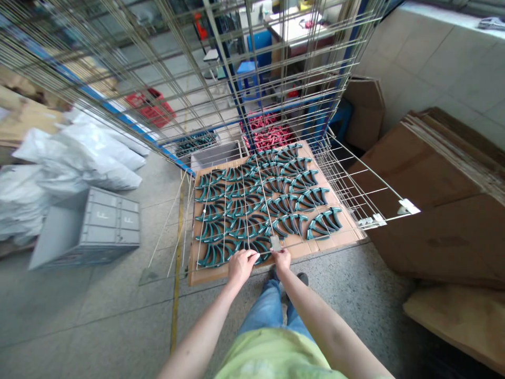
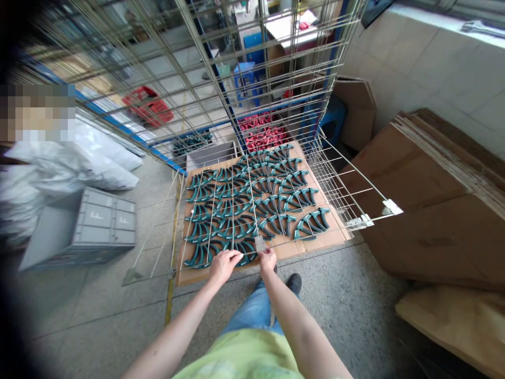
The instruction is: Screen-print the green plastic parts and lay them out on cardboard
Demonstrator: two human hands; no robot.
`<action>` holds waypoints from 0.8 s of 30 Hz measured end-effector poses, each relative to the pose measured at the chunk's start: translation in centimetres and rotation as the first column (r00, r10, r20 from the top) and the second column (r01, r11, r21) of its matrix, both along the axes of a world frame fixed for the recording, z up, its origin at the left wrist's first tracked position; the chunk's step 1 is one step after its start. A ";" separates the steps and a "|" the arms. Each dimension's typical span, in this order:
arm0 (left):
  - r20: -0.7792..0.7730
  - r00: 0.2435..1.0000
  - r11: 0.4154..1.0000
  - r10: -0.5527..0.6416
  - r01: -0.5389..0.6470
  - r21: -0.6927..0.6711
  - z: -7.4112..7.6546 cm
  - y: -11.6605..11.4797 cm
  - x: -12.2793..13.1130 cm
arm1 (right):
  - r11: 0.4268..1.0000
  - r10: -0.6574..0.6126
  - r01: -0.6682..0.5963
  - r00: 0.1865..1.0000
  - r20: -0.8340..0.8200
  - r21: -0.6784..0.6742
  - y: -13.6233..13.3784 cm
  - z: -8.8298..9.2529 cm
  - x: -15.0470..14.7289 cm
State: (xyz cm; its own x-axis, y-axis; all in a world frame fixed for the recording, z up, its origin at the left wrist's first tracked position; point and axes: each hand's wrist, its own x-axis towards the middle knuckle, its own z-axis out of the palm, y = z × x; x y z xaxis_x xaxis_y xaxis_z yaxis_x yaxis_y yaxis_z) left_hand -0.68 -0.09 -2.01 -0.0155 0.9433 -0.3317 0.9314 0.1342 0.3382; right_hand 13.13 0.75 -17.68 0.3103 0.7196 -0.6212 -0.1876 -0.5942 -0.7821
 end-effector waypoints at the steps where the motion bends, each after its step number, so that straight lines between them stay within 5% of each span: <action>1: 0.004 1.000 1.000 -0.001 0.001 -0.001 0.0 0.0 -0.1 | 1.000 -0.023 0.022 0.999 -0.023 -0.002 0.0 0.1 0.0; 10: 0.061 0.998 1.000 -0.020 0.021 -0.012 -0.7 0.1 -0.7 | 0.989 -0.146 0.141 0.976 -0.158 -0.045 -1.1 1.6 2.7; 24: 0.091 0.995 0.997 -0.030 0.036 -0.070 -2.7 0.2 -1.0 | 0.977 -0.211 0.211 0.977 -0.008 -0.041 -2.2 1.6 13.1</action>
